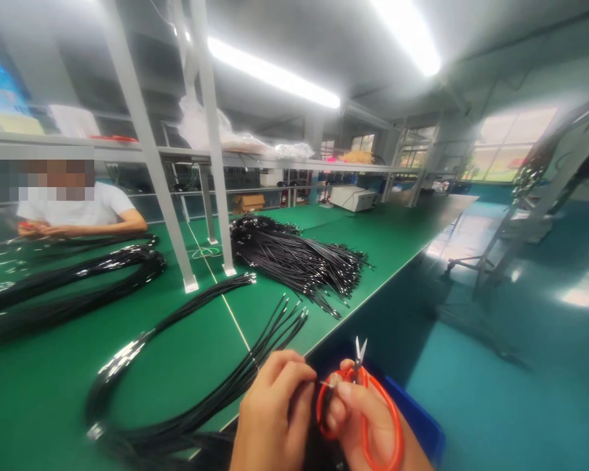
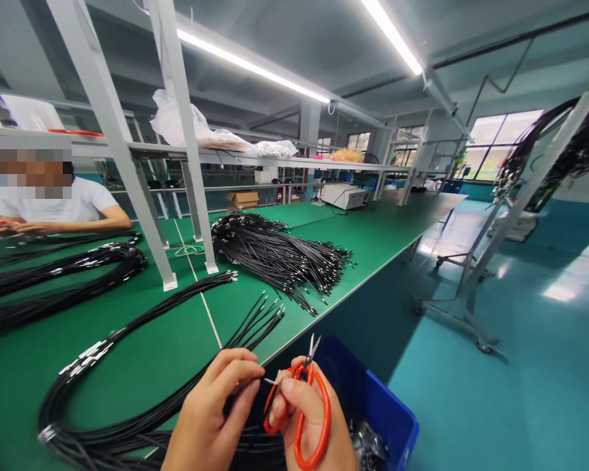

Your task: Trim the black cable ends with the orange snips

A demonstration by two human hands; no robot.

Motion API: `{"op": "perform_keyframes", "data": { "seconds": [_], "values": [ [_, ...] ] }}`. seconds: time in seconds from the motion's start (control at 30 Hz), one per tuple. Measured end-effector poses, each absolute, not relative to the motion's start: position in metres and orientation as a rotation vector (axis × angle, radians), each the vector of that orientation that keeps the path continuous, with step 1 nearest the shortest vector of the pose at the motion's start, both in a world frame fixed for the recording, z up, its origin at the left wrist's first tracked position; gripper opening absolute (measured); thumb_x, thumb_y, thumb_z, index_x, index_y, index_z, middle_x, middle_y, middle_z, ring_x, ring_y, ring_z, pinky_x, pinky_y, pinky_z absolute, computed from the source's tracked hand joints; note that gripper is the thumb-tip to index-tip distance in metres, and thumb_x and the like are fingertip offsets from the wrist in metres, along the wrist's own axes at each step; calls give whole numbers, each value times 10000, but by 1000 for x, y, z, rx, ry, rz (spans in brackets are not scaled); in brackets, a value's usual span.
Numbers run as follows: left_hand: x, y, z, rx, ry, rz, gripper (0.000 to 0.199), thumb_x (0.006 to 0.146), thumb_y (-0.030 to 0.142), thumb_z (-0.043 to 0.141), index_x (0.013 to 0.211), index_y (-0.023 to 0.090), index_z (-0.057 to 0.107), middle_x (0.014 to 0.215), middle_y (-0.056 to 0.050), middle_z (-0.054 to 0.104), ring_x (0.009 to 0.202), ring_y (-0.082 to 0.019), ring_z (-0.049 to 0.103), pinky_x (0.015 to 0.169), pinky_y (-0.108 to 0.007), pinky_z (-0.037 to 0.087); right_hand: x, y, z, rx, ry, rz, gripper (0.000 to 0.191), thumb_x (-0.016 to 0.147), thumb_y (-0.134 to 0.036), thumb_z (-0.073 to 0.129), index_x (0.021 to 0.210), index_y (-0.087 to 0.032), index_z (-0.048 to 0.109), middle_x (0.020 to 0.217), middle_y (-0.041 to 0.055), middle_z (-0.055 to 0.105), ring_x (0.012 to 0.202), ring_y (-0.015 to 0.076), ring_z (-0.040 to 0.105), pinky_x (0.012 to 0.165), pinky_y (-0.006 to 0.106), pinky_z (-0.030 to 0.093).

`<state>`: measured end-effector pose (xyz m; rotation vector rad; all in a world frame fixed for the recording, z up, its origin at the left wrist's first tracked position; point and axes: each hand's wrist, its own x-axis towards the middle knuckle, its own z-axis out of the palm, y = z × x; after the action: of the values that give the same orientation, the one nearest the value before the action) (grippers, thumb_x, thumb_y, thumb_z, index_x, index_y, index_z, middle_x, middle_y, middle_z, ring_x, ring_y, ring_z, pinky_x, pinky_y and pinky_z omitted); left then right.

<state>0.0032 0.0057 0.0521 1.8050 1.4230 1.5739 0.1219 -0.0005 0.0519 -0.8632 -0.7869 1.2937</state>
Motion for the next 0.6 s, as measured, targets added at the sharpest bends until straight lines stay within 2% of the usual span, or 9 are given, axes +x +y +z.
{"op": "perform_keyframes", "data": {
  "seconds": [0.1, 0.17, 0.27, 0.37, 0.5, 0.6],
  "values": [
    [7, 5, 47, 1577, 1189, 1414, 87, 805, 242, 596, 787, 211, 676, 670, -27, 667, 567, -171, 591, 549, -239, 457, 120, 5, 51, -807, -798, 1292, 324, 548, -344, 858, 829, -274, 714, 627, 19, 657, 551, 226, 572, 515, 348, 520],
    [11, 6, 46, 1440, 1066, 1366, 165, 838, 289, 564, 728, 191, 638, 610, -23, 660, 545, -167, 592, 550, -238, 463, 120, 10, 50, -774, -772, 1331, 335, 501, -367, 874, 774, -274, 703, 616, 14, 644, 530, 225, 564, 511, 356, 515],
    [13, 7, 45, 1374, 1072, 1350, 214, 839, 298, 563, 669, 176, 609, 582, -14, 637, 535, -154, 567, 541, -228, 433, 123, 18, 52, -775, -686, 1452, 252, 600, -399, 820, 741, -256, 668, 574, -1, 627, 463, 175, 510, 507, 328, 488],
    [11, 8, 45, 1415, 1215, 1330, 198, 791, 283, 604, 632, 164, 606, 558, 8, 570, 523, -134, 488, 513, -218, 364, 127, 22, 58, -798, -616, 1465, 252, 700, -390, 770, 836, -232, 628, 614, -15, 650, 486, 124, 494, 509, 249, 449],
    [11, 8, 44, 1445, 1261, 1304, 210, 783, 286, 590, 617, 158, 583, 548, 16, 536, 517, -126, 449, 508, -219, 334, 125, 20, 68, -881, -636, 1391, 383, 607, -304, 858, 855, -230, 575, 692, -39, 670, 492, 68, 466, 476, 166, 384],
    [11, 8, 45, 1366, 1191, 1309, 239, 772, 334, 610, 611, 159, 582, 560, 9, 551, 534, -128, 452, 526, -222, 346, 122, 16, 66, -878, -603, 1439, 382, 578, -292, 861, 845, -231, 595, 645, -39, 655, 515, 88, 510, 512, 179, 421]
  ]
}}
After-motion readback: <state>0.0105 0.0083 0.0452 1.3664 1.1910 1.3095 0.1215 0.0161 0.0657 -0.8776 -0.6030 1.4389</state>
